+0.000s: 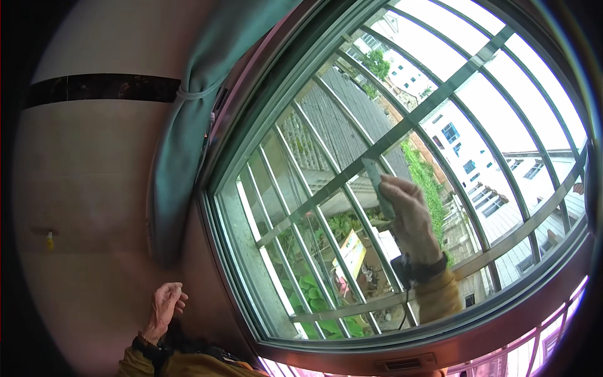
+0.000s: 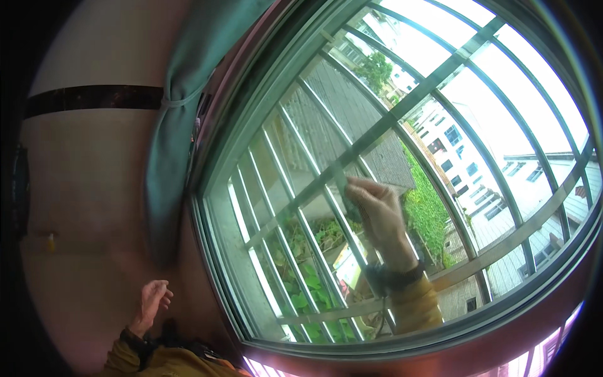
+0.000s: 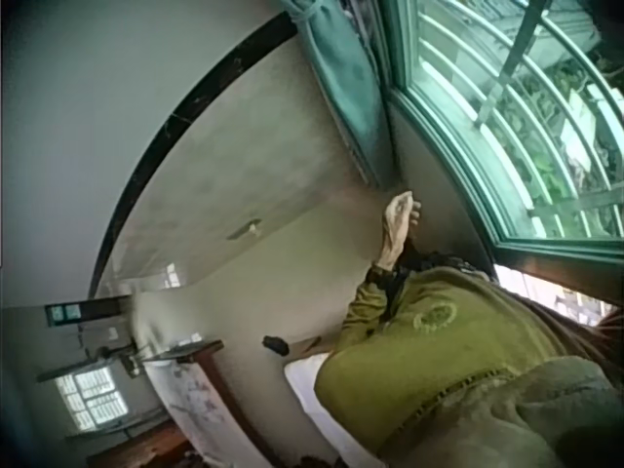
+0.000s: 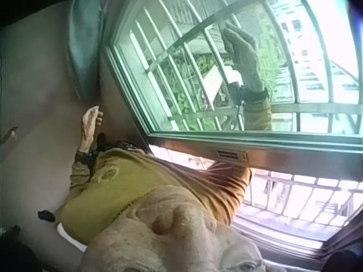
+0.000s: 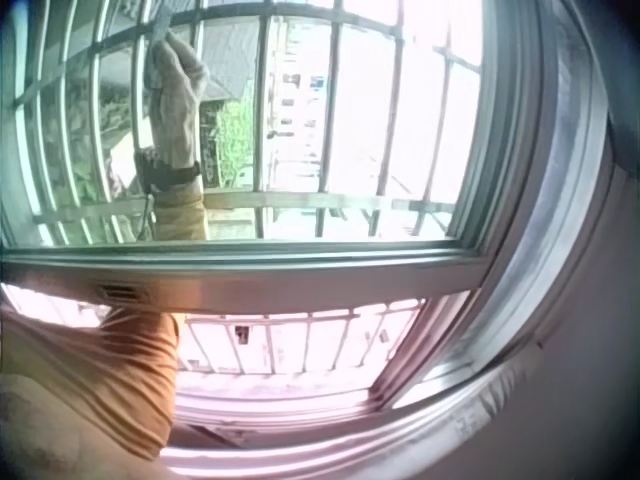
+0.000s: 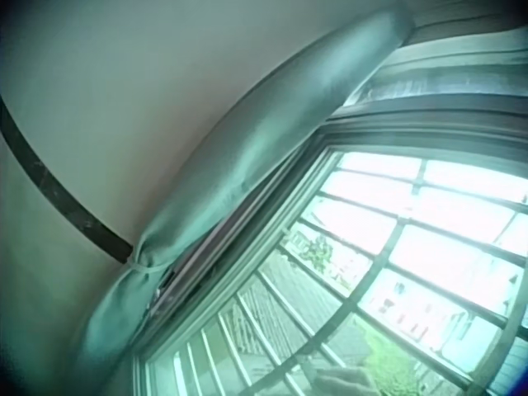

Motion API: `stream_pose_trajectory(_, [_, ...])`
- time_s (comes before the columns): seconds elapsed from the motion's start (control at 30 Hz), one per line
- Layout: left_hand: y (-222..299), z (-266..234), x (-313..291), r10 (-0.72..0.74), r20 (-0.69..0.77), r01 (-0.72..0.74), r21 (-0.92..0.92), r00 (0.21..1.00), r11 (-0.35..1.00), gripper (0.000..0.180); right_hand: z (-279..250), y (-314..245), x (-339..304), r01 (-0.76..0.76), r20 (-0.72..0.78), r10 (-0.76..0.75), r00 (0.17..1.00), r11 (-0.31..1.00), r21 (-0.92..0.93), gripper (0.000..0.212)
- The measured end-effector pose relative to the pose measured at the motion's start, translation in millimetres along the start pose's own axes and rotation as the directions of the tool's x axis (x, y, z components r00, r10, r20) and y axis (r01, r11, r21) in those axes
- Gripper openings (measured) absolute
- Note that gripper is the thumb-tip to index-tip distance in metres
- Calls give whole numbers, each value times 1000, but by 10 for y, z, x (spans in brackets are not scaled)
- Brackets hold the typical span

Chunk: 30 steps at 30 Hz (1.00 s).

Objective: Inspecting and adjusting the tracks and hardware of a sliding window.

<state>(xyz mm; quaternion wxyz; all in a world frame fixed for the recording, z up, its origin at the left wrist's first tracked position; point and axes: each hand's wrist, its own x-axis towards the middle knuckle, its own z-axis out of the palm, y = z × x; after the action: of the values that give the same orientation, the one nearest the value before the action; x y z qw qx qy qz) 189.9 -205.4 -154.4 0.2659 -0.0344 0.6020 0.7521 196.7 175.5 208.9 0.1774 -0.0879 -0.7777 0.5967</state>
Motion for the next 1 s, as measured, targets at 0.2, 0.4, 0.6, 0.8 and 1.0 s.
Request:
stream_pose_trajectory(0.2, [16, 29, 123, 30, 72, -31, 22, 997, 999, 37, -117, -710, -143, 480, -19, -580, 814, 691, -540, 23])
stream_pose_trajectory(0.4, [36, 50, 11, 8, 18, -8, 40, 1000, 999, 38, 103, 434, -283, -121, 41, 121, 992, 993, -9, 22])
stream_pose_trajectory(0.6, [91, 99, 105, 39, 75, -40, 22, 996, 999, 37, -372, -438, -148, 324, -154, -352, 923, 929, -178, 21])
stream_pose_trajectory(0.8, [11, 32, -16, 62, -18, -62, 18, 998, 998, 38, 2, 168, -233, 50, 132, -28, 991, 984, -172, 22])
stream_pose_trajectory(1.0, [27, -10, 0, 37, 42, -37, 11, 998, 999, 39, -308, -34, -323, 292, -48, -390, 920, 760, -581, 23])
